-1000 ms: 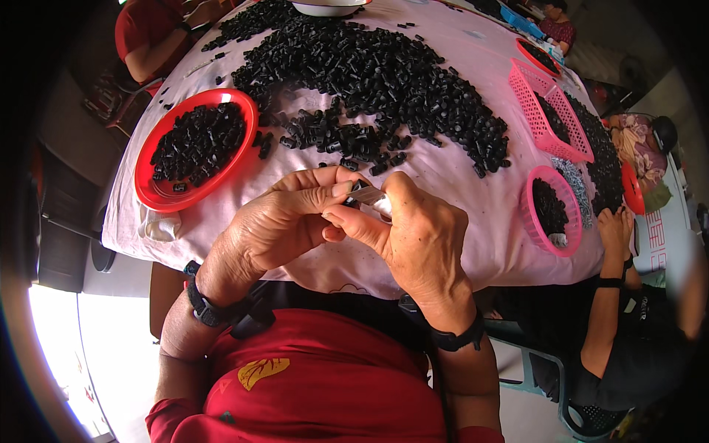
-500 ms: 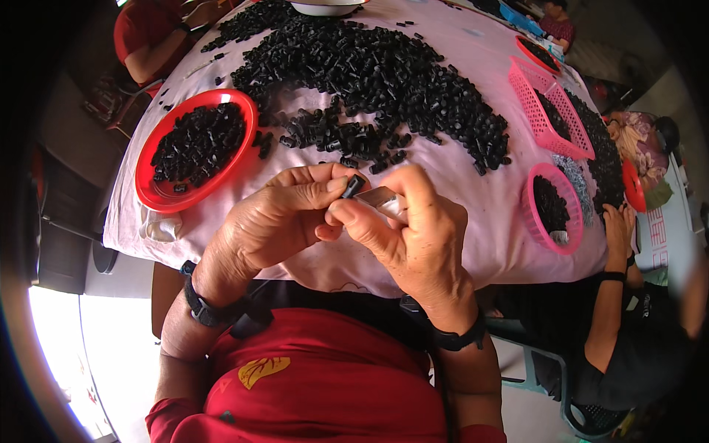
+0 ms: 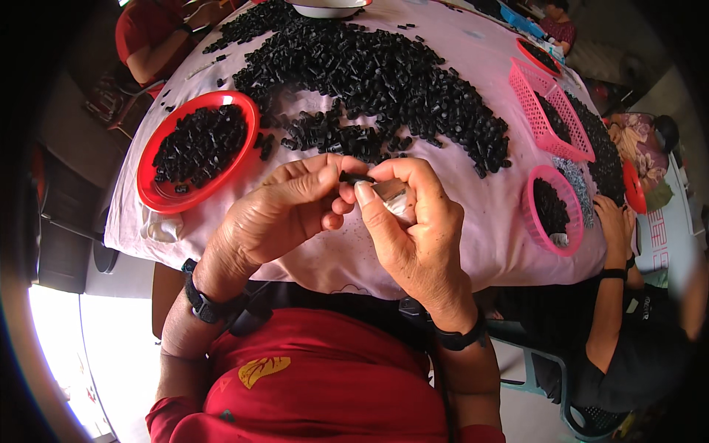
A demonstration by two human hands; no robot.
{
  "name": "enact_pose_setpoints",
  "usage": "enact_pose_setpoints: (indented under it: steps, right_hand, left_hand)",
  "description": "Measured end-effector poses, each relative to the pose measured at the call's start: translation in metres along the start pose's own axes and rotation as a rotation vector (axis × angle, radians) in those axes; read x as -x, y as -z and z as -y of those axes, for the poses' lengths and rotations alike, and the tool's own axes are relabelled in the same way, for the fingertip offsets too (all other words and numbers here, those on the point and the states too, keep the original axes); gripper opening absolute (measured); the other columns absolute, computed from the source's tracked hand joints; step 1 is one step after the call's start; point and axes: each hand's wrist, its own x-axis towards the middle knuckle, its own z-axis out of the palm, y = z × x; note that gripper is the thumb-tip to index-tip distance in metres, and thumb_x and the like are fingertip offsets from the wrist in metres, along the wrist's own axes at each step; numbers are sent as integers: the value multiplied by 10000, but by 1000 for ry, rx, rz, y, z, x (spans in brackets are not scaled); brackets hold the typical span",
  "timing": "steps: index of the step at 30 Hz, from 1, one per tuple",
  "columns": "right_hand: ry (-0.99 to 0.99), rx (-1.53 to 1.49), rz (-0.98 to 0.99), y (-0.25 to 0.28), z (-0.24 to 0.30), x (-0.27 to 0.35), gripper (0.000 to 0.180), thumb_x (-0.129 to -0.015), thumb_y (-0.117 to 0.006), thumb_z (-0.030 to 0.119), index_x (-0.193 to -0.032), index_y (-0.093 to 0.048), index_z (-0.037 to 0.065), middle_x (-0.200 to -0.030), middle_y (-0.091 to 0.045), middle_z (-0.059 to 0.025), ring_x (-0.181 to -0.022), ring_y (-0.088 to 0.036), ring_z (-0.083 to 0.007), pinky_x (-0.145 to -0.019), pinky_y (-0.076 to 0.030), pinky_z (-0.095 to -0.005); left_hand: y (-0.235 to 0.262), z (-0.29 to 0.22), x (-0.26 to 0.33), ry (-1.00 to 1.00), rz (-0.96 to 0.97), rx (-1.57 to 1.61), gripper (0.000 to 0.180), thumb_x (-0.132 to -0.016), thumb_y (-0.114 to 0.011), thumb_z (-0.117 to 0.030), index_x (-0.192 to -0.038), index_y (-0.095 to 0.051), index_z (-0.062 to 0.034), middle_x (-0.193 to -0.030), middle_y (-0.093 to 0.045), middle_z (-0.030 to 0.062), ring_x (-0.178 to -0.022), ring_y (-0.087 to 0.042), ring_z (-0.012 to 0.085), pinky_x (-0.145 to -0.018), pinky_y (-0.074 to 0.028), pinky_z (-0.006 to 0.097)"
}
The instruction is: Assembling small black plastic components by hand at a production table.
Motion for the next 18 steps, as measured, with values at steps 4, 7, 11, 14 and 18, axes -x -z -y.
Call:
enact_pose_setpoints:
  steps: [4,7,11,14,18]
  right_hand:
    - [28,-99,-48,-9,-1,1,140,-866,-654,65,-962,-561,21,-718,-649,-25,-575,-556,-38,-499,-431,-191]
    - [98,-4,-48,-11,4,1,165,-852,-680,80,-951,-561,20,-711,-649,-42,-576,-576,-52,-495,-444,-206]
    - [124,73,-35,-9,0,2,192,-835,-710,100,-913,-553,24,-678,-632,-50,-552,-572,-63,-481,-444,-218]
    - [78,77,-55,-7,-2,1,266,-819,-744,193,-873,-540,32,-629,-597,-55,-518,-567,-86,-458,-435,-232]
    - [27,216,36,0,-1,0,417,-772,-771,360,-849,-524,34,-594,-590,-64,-499,-575,-113,-438,-428,-256]
  left_hand:
    - [5,6,-1,-131,-30,-133,299,-924,-583,-135,-1195,-562,-10,-916,-641,24,-784,-583,92,-727,-483,227]
    - [8,9,-2,-140,-7,-118,287,-928,-577,-145,-1183,-571,-12,-942,-636,21,-807,-592,91,-728,-483,231]
    - [6,9,-4,-136,-24,-146,278,-935,-572,-183,-1162,-573,-23,-971,-622,8,-810,-590,77,-718,-482,228]
    - [11,8,-2,-118,22,-161,277,-936,-573,-201,-1155,-570,-32,-971,-617,2,-823,-584,71,-723,-477,226]
    - [7,6,-1,-100,92,-188,277,-940,-569,-206,-1164,-567,-43,-957,-614,-1,-826,-575,66,-728,-469,223]
